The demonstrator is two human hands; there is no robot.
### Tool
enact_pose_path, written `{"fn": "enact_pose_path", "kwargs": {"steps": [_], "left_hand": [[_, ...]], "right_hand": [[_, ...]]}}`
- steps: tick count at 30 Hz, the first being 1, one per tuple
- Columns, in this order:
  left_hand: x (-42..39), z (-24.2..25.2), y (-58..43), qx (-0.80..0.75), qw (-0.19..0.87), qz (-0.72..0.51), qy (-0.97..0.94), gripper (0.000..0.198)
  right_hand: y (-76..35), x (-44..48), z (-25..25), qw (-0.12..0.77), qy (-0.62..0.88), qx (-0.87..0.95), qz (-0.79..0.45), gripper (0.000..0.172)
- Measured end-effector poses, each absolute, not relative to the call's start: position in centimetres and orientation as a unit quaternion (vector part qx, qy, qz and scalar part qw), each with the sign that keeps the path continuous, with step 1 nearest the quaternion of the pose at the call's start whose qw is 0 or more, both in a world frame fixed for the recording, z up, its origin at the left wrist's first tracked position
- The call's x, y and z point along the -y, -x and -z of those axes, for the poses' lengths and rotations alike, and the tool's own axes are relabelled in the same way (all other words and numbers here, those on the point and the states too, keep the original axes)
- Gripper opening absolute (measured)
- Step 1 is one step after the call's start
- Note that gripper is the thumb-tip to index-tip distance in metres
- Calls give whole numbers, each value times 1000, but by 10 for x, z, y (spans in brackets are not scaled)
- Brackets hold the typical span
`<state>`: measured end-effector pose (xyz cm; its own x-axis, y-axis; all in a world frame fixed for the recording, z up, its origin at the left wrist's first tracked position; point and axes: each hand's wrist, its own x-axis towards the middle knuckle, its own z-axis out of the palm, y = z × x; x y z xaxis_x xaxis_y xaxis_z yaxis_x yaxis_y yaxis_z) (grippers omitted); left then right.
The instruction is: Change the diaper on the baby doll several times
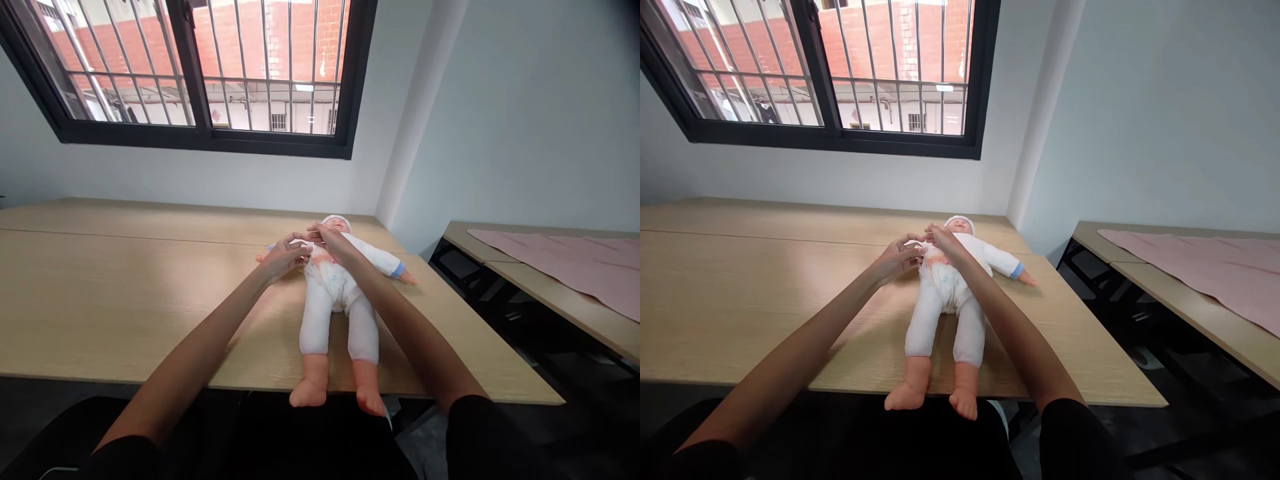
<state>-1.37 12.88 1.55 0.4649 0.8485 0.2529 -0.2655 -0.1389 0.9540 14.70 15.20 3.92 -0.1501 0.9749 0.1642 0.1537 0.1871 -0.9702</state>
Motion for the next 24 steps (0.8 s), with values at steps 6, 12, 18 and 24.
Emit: {"fn": "enact_pose_path", "kwargs": {"steps": [6,12,18,24], "left_hand": [[-117,-11,-8,-253,545,-456,-657,40],[-115,-6,-23,-268,482,-469,-690,43],[-110,3,-26,-313,314,-452,-774,32],[-100,14,-29,-293,171,-440,-832,21]], "right_hand": [[-142,-142,-50,462,449,473,-601,46],[-139,-137,-47,437,464,475,-606,48],[-145,-139,-56,454,429,495,-604,51],[-198,-118,-86,509,478,637,-327,40]]}}
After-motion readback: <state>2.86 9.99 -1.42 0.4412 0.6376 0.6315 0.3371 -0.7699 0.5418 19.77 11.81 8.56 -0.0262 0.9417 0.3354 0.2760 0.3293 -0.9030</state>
